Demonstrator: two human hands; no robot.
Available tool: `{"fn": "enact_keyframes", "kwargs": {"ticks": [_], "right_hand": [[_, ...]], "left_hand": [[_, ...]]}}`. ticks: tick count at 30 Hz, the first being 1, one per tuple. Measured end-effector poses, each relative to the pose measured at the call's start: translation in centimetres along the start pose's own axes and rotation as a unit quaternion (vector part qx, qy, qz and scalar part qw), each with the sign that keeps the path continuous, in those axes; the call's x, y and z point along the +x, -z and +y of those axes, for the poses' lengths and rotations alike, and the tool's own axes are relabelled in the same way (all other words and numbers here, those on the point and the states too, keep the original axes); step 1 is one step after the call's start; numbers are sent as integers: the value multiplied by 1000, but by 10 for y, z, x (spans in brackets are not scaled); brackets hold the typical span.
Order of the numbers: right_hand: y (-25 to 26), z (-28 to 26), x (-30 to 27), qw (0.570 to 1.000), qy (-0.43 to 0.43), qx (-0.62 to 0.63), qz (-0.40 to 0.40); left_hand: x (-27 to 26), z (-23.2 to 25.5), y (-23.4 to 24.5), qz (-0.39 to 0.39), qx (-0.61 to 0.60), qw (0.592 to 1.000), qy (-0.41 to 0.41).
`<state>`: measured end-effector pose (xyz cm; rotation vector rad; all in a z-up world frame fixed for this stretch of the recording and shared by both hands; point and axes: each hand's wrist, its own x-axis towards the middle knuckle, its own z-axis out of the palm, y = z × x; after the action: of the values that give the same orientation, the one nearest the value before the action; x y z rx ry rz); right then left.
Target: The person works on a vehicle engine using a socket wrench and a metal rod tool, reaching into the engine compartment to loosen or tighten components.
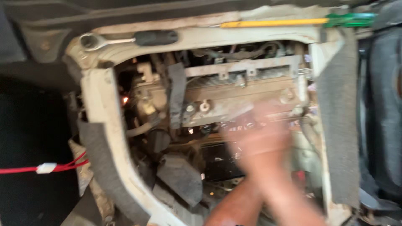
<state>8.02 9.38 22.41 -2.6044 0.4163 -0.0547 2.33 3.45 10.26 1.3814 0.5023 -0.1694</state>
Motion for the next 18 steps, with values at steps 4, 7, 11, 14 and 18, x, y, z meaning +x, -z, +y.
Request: {"fn": "enact_keyframes", "kwargs": {"ticks": [4,7,11,14,18], "right_hand": [[59,23,57,916,-41,358,174],[9,-20,-12,999,9,42,27],[-19,-45,-29,960,216,-98,-148],[24,-13,-7,995,59,-45,-61],[61,8,59,956,-35,254,143]], "left_hand": [[0,9,10,19,0,1000,-12],[0,29,28,32,2,999,-23],[-7,41,11,8,-1,1000,-1],[-18,27,5,-2,-4,1000,23],[-3,-2,10,12,-4,1000,23]]}}
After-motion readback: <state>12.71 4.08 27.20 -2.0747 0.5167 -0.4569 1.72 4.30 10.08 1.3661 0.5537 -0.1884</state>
